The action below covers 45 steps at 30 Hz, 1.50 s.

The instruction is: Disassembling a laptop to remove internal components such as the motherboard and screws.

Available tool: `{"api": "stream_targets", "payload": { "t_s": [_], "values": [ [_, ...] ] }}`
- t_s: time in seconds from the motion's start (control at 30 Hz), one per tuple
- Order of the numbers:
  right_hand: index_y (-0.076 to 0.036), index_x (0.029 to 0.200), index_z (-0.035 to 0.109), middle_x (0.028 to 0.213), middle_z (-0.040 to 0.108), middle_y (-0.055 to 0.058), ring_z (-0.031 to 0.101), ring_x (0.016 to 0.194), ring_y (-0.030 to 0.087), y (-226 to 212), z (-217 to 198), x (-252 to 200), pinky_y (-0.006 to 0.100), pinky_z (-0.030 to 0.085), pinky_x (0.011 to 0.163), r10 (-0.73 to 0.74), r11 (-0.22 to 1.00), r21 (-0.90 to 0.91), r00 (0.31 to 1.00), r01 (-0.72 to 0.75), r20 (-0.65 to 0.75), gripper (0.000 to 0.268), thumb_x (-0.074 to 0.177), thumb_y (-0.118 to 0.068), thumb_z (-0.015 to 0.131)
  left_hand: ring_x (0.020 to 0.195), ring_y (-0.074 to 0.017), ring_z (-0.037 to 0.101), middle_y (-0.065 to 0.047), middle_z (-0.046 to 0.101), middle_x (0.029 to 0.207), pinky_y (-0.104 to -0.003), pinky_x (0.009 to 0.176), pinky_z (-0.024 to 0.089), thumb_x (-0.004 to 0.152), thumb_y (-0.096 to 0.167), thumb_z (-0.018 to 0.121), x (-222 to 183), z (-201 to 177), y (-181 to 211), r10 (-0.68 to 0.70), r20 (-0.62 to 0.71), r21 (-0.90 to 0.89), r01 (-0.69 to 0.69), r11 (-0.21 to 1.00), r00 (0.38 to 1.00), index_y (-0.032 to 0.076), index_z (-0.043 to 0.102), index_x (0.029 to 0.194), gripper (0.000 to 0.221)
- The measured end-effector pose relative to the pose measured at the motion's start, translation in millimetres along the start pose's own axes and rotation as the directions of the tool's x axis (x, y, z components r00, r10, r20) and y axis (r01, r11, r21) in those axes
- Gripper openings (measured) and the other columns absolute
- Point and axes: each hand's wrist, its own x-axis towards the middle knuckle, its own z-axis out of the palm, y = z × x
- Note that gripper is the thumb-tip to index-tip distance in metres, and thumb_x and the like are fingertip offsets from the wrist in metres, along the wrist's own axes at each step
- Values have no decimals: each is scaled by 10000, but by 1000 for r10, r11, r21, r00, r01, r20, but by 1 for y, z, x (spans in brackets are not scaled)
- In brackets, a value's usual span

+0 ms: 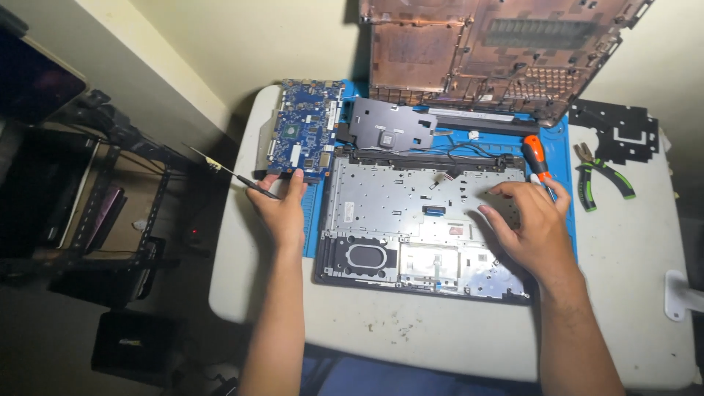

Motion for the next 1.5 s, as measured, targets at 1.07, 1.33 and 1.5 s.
{"api": "stream_targets", "payload": {
  "t_s": [1.07, 1.33, 1.5],
  "values": [
    [-171, 932, 824, 835, 804, 43, 711, 855, 210, -34, -13, 16, 545, 278, 1192, -48, 977, 211, 965, -8, 259, 272, 705, -301, 901, 1005, -199, 737, -151, 679, 963, -361, 925, 554, 997, 210, 763, -16, -10, 3, 101, 89, 257, -121, 959, 991, 118, 414, 1219, 424],
    [-149, 933, 819, 725, 792, 49, 708, 776, 191, -36, -7, 14, 504, 302, 1178, 6, 974, 221, 973, -59, 233, 218, 738, -220, 888, 973, -240, 729, -205, 745, 985, -393, 832, 551, 991, 264, 776, -15, -12, -3, 167, 90, 393, -189, 900, 982, 151, 421, 1211, 433],
    [-136, 944, 814, 716, 788, 45, 708, 758, 196, -42, -8, 18, 505, 314, 1168, 36, 970, 225, 968, -94, 248, 217, 746, -185, 887, 972, -223, 710, -193, 727, 978, -385, 854, 545, 981, 243, 776, -16, -10, 3, 142, 88, 368, -164, 915, 986, 149, 428, 1212, 428]
  ]
}}
